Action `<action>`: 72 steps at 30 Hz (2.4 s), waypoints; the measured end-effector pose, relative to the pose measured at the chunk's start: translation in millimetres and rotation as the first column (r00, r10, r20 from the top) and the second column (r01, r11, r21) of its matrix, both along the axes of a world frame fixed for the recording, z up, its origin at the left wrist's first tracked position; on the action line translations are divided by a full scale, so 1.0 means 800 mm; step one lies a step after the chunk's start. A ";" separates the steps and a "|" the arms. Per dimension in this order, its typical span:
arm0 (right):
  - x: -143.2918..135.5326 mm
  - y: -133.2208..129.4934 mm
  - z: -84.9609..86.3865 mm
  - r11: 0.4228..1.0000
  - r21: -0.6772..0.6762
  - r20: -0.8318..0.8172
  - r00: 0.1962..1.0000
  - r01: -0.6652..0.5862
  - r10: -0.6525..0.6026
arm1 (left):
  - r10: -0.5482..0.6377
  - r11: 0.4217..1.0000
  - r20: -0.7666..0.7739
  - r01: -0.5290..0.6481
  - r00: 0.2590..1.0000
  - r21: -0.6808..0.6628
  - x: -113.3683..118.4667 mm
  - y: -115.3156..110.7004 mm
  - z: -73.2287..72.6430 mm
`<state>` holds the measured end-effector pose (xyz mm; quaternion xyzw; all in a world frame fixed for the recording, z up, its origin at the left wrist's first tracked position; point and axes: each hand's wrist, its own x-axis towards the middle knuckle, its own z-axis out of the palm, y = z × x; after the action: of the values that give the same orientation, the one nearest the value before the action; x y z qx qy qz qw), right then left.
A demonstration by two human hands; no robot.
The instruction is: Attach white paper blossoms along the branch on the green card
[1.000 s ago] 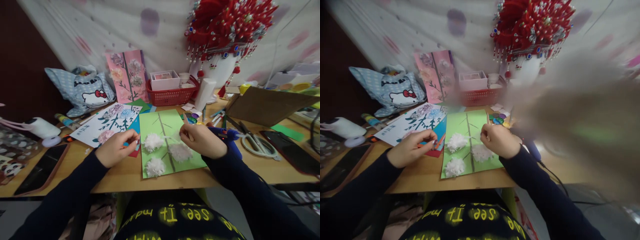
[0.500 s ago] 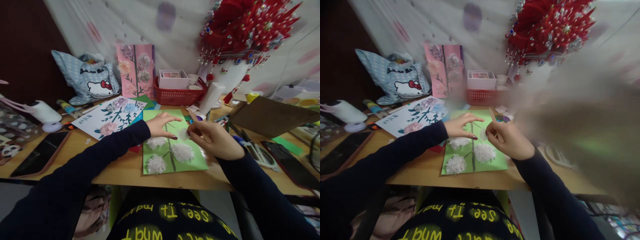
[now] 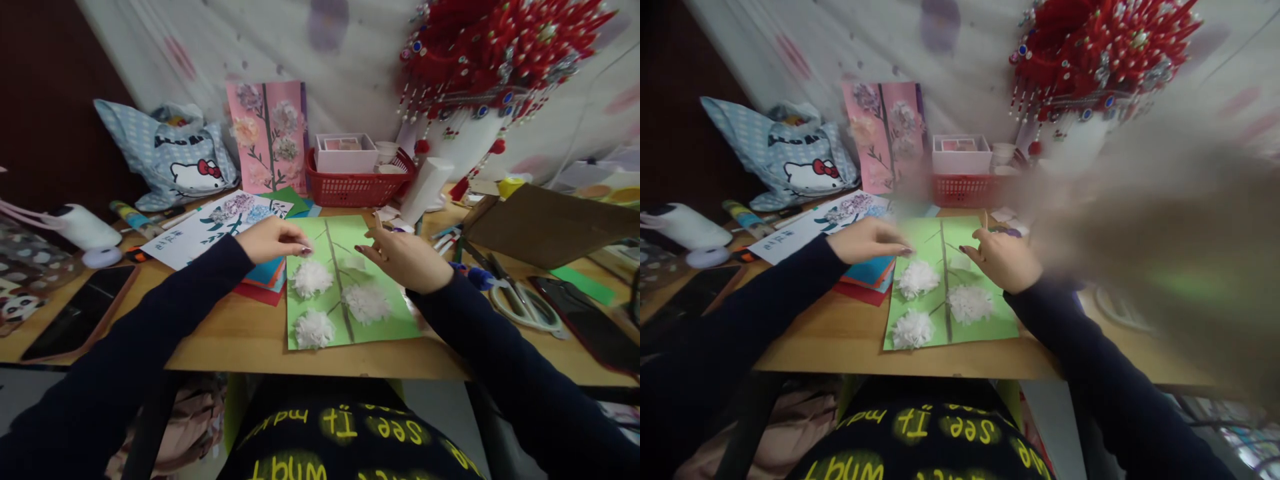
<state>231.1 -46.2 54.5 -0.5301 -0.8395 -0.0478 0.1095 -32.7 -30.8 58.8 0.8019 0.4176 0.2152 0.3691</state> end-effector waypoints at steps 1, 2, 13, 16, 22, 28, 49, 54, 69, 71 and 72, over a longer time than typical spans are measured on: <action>-0.002 0.001 -0.002 0.999 0.051 0.002 1.000 0.014 -0.014 | 0.030 1.000 0.023 -0.030 0.999 -0.007 -0.010 -0.008 0.004; -0.003 -0.001 -0.002 0.995 0.102 -0.032 0.999 0.018 -0.015 | 0.055 0.998 0.040 -0.054 0.998 -0.020 -0.018 -0.016 0.007; -0.019 -0.047 -0.022 0.917 -0.002 -0.833 0.508 -0.399 0.219 | 0.285 0.935 0.057 -0.264 0.957 -0.238 -0.027 -0.059 -0.027; -0.030 -0.044 -0.038 0.908 -0.044 -0.841 0.506 -0.417 0.192 | 0.259 0.924 0.040 -0.236 0.965 -0.300 -0.018 -0.059 -0.024; -0.040 -0.035 -0.052 0.887 -0.088 -0.834 0.520 -0.454 0.183 | 0.195 0.889 -0.027 -0.188 0.981 -0.418 -0.013 -0.066 -0.013; -0.041 -0.035 -0.055 0.868 -0.073 -0.850 0.486 -0.490 0.203 | 0.093 0.965 -0.119 -0.119 0.989 -0.233 0.004 -0.072 -0.003; -0.028 -0.052 -0.050 0.916 0.104 -0.865 0.419 -0.386 0.275 | 0.290 0.936 -0.425 -0.161 0.857 0.312 0.047 -0.073 -0.038; -0.034 -0.047 -0.061 0.890 0.155 -0.797 0.478 -0.429 0.369 | 0.283 0.940 -0.377 -0.178 0.882 0.290 0.037 -0.075 -0.039; -0.037 -0.041 -0.076 0.869 0.245 -0.662 0.581 -0.429 0.474 | 0.212 0.916 -0.414 -0.031 0.885 0.401 -0.004 -0.064 -0.051; -0.038 -0.041 -0.077 0.873 0.254 -0.635 0.608 -0.417 0.476 | 0.221 0.928 -0.480 -0.032 0.849 0.370 -0.003 -0.060 -0.057; -0.038 -0.041 -0.077 0.872 0.263 -0.623 0.618 -0.413 0.480 | 0.223 0.938 -0.510 -0.040 0.831 0.344 -0.002 -0.059 -0.060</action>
<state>200.3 -79.1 -7.4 -0.2794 -0.8441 0.1354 0.4371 -34.6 -78.1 10.9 0.8476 0.5190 0.0696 0.0854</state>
